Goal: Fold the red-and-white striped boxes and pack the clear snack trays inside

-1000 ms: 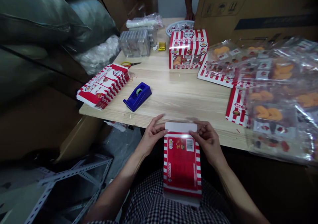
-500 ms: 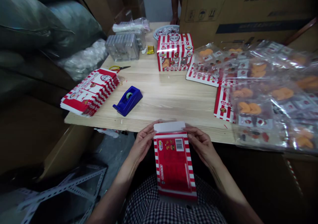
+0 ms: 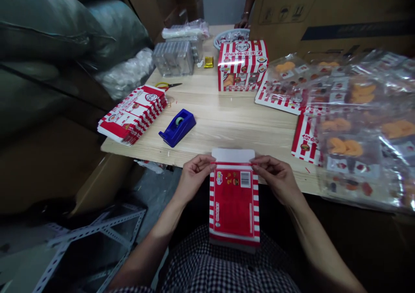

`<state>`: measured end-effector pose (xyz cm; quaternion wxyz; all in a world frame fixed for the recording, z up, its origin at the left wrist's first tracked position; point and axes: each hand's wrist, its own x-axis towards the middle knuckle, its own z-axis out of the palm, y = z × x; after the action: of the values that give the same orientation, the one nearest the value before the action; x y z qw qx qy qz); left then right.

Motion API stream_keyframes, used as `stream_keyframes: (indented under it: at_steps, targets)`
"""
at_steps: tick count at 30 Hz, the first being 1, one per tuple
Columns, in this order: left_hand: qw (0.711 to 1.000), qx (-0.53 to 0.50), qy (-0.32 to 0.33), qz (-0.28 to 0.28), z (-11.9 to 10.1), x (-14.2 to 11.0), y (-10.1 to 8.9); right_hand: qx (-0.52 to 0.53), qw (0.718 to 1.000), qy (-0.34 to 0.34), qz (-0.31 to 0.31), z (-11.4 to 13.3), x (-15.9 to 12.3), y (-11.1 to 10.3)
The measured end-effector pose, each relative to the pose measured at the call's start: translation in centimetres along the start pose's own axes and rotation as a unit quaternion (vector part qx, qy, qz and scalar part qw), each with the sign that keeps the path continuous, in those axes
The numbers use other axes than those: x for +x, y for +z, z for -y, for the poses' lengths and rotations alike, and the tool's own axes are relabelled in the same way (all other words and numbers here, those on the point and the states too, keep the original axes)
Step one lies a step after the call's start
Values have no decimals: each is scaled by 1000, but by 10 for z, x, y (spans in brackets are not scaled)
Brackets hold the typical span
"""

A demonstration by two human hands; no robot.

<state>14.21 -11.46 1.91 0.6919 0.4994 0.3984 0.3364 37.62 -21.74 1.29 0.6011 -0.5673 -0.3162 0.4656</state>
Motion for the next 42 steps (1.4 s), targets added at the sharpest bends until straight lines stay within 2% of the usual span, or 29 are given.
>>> stream_keyframes:
  at_steps: [4, 8, 13, 18, 21, 23, 25, 28, 30, 33, 36, 39, 42]
  targets:
    - [999, 31, 5, 39, -14, 5, -4, -21, 1000, -6, 15, 8, 0, 2]
    - [996, 38, -34, 76, 4, -8, -10, -31, 999, 23, 34, -6, -19, 0]
    - [998, 37, -20, 44, 30, -8, -13, -14, 999, 37, 22, -26, -25, 4]
    - [999, -14, -34, 33, 28, 3, -9, 9, 999, 28, -39, -36, -15, 10]
    - [994, -71, -64, 46, 23, 3, -8, 59, 997, 25, -49, -34, -17, 12]
    - [990, -86, -96, 60, 20, 2, -8, 93, 994, 37, -30, -28, -19, 10]
    - [985, -94, -124, 75, 18, 1, -8, 108, 992, 66, 17, -22, -20, 7]
    - [987, -91, -109, 81, 18, 0, -7, 95, 987, 104, 82, -19, -19, 2]
    - [991, -75, -72, 81, 19, 0, -7, 62, 991, 84, 88, -23, -18, 0]
    - [995, -36, -24, 94, 20, -3, -9, -21, 997, -12, 70, -31, -18, -1]
    - [991, 5, -14, 130, 19, -8, -15, -81, 991, -78, 74, -33, -21, -1]
    - [985, 35, -24, 165, 17, -13, -15, -96, 987, -76, 103, -28, -25, 0]
    - [988, 33, -13, 150, 17, -12, -7, -54, 987, -48, 146, -21, -26, 4]
